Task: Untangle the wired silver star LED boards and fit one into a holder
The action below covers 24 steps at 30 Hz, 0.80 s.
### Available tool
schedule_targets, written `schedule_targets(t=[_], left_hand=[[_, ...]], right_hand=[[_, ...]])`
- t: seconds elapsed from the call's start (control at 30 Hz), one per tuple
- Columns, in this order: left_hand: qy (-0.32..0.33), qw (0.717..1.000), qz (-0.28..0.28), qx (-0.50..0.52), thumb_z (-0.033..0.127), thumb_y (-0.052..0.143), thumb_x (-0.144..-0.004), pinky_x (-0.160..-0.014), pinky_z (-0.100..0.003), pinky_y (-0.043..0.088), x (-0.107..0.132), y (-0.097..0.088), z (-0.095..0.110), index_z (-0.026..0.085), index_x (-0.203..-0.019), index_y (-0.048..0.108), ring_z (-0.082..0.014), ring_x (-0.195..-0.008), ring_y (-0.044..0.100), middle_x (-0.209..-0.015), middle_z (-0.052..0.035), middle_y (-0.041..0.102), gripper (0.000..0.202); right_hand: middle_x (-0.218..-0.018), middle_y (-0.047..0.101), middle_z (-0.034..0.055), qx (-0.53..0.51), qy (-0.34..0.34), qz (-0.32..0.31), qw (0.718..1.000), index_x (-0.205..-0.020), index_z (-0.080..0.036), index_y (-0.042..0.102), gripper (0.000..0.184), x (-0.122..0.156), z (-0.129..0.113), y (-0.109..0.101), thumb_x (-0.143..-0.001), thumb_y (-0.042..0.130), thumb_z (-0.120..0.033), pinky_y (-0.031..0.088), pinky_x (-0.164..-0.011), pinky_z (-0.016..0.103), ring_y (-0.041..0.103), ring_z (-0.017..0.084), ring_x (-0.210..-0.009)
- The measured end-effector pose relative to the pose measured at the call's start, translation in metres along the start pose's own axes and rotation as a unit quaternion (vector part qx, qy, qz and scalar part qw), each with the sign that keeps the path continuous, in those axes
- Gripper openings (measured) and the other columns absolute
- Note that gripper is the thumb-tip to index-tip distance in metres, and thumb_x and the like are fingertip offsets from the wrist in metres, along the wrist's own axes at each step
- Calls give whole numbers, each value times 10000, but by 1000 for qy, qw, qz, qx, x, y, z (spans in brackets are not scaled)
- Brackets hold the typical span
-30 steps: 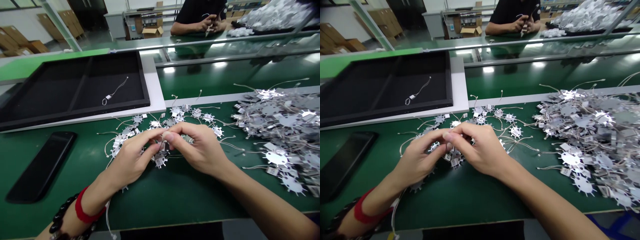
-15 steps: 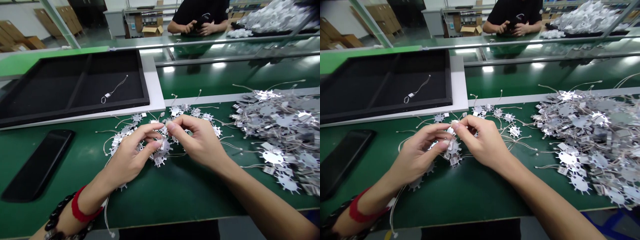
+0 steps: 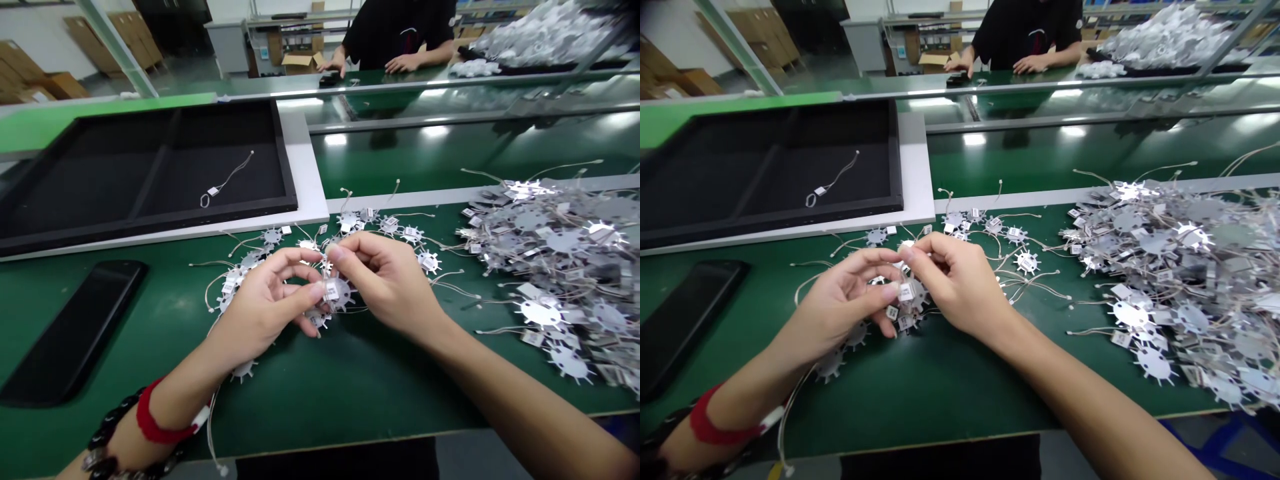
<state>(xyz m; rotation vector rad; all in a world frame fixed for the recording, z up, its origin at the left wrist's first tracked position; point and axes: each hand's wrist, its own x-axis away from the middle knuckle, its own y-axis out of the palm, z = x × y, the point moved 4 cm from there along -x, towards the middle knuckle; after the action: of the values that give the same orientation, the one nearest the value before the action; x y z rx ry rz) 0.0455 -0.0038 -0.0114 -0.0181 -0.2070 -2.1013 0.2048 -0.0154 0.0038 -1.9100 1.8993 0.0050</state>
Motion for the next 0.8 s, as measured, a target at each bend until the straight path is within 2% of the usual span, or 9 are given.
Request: schedule_targets(t=[0.07,0.17,0.27,0.33,0.43,0.53,0.63,0.8], left_hand=[[-32,999,-14,20,251,750,-848,-498,-235,643,-1,-1,-4,198,-1161,619,-188,-703,725,-949,-62,666,342],[-80,993,-55,74,280,728,-882,-636,-295,677,0,0,-9,227,-1284,601,-246,-909,736,-1139,-128,681,425],[-137,975,-105,141,299,689,-926,-721,-282,667,3,5,-12,248,-1335,612,-284,-989,740,-1165,-140,705,420],[-155,964,-129,170,313,684,-935,-707,-246,657,4,7,-12,255,-1290,661,-288,-984,744,-1124,-134,727,361],[-142,965,-139,172,327,688,-933,-649,-204,643,3,8,-10,270,-1211,715,-264,-955,752,-1034,-117,745,285],[-127,972,-128,149,346,709,-915,-608,-200,635,2,7,-9,258,-1182,732,-259,-950,747,-1032,-130,736,281],[-134,974,-116,143,355,749,-881,-585,-195,627,1,6,-9,213,-1078,772,-239,-888,743,-1077,-150,725,244],[-142,973,-97,156,341,762,-869,-598,-204,637,0,5,-8,172,-1011,770,-209,-827,734,-1027,-132,719,221]], right_hand=[[-602,597,-33,23,-23,16,999,-746,-159,651,227,2,-1,1,-937,601,-269,350,-476,202,468,68,-509],[-641,650,-31,42,-47,33,997,-767,-167,663,204,5,-2,3,-942,595,-245,370,-485,198,508,66,-515],[-666,680,-33,55,-64,46,995,-783,-172,665,179,7,-4,3,-940,599,-228,389,-491,188,560,66,-541],[-679,695,-36,59,-76,48,994,-775,-175,660,181,7,-6,3,-941,600,-215,403,-506,183,586,63,-558],[-678,695,-38,76,-92,47,992,-768,-181,653,194,7,-8,2,-949,590,-214,421,-532,192,597,70,-569],[-710,700,-17,115,-135,59,982,-773,-182,643,196,7,-11,1,-954,579,-219,446,-592,227,613,98,-629],[-739,707,-2,137,-174,80,972,-776,-182,627,189,8,-15,-2,-958,574,-191,459,-648,253,613,114,-680],[-761,707,9,138,-221,79,962,-790,-190,606,177,8,-17,-5,-963,573,-170,468,-673,275,606,124,-702]])
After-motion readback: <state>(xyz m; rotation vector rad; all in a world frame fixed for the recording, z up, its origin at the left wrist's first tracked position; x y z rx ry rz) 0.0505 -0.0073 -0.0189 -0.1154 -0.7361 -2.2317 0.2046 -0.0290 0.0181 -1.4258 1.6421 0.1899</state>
